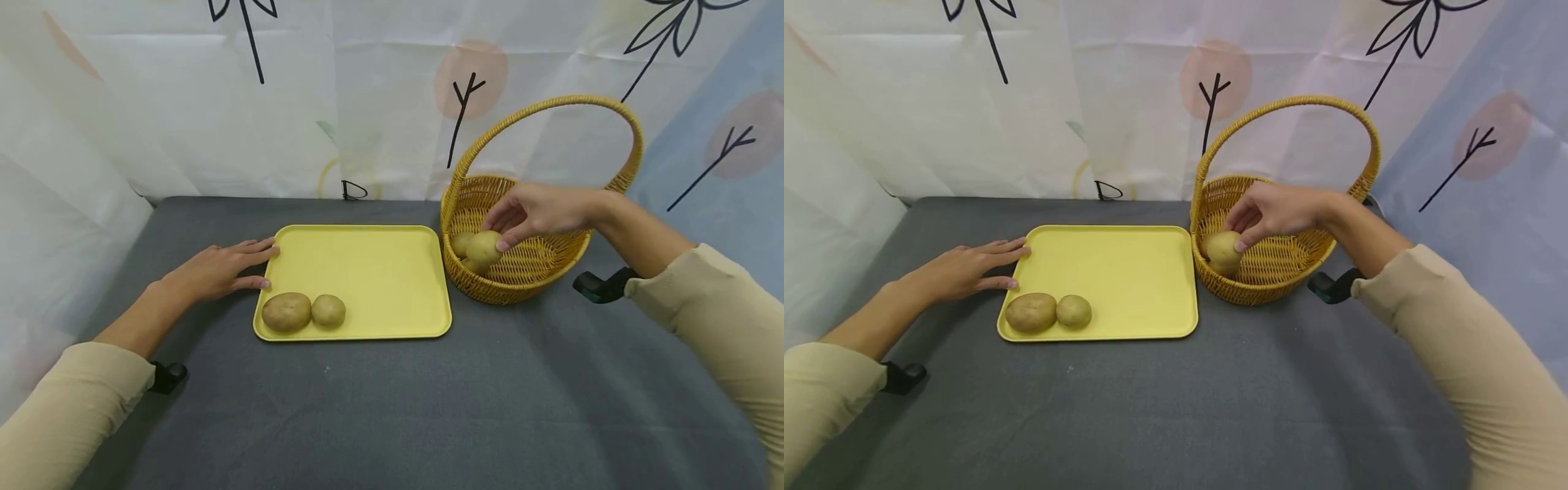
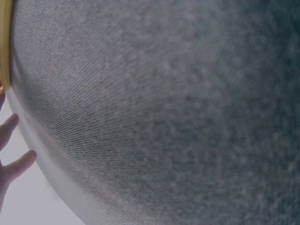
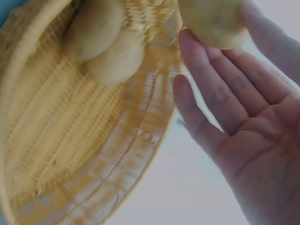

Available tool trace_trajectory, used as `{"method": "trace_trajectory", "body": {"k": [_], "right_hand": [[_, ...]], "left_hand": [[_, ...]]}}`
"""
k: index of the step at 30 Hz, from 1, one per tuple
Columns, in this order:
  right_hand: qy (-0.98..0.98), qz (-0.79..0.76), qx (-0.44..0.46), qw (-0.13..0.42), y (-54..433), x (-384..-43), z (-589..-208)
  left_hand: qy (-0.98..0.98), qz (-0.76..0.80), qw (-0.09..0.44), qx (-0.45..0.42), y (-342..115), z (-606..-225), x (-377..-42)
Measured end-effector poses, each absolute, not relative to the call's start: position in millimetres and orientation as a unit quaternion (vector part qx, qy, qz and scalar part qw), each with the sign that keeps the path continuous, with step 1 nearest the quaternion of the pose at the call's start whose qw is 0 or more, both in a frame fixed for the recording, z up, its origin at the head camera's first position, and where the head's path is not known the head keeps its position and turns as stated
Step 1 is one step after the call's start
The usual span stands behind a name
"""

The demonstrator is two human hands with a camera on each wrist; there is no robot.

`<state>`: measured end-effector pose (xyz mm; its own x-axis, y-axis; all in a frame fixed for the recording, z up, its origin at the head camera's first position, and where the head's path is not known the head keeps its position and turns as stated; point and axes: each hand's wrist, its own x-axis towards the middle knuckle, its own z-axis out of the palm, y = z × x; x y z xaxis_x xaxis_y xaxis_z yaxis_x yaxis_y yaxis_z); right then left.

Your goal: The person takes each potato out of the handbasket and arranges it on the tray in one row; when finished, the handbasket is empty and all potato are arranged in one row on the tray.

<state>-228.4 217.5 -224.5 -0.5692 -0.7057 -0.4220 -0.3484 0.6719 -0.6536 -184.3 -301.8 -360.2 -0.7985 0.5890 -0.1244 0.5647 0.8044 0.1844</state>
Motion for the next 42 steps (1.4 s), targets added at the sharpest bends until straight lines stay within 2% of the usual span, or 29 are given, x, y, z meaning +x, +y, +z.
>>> {"method": "trace_trajectory", "body": {"k": [5,9,14,23,32,42], "right_hand": [[0.825,-0.298,-0.352,0.327,195,-221,-234],[0.798,-0.318,-0.387,0.335,167,-212,-257],[0.776,-0.338,-0.404,0.347,131,-200,-290],[0.757,-0.371,-0.418,0.339,87,-195,-335],[0.762,-0.362,-0.418,0.338,64,-190,-344],[0.777,-0.346,-0.408,0.332,66,-187,-343]], "left_hand": [[0.944,0.069,0.088,0.311,-300,-360,-186],[0.945,0.061,0.091,0.309,-300,-359,-186],[0.946,0.059,0.096,0.304,-301,-358,-186],[0.945,0.056,0.100,0.306,-301,-361,-187],[0.944,0.057,0.100,0.309,-300,-360,-186],[0.944,0.055,0.100,0.309,-299,-359,-186]]}}
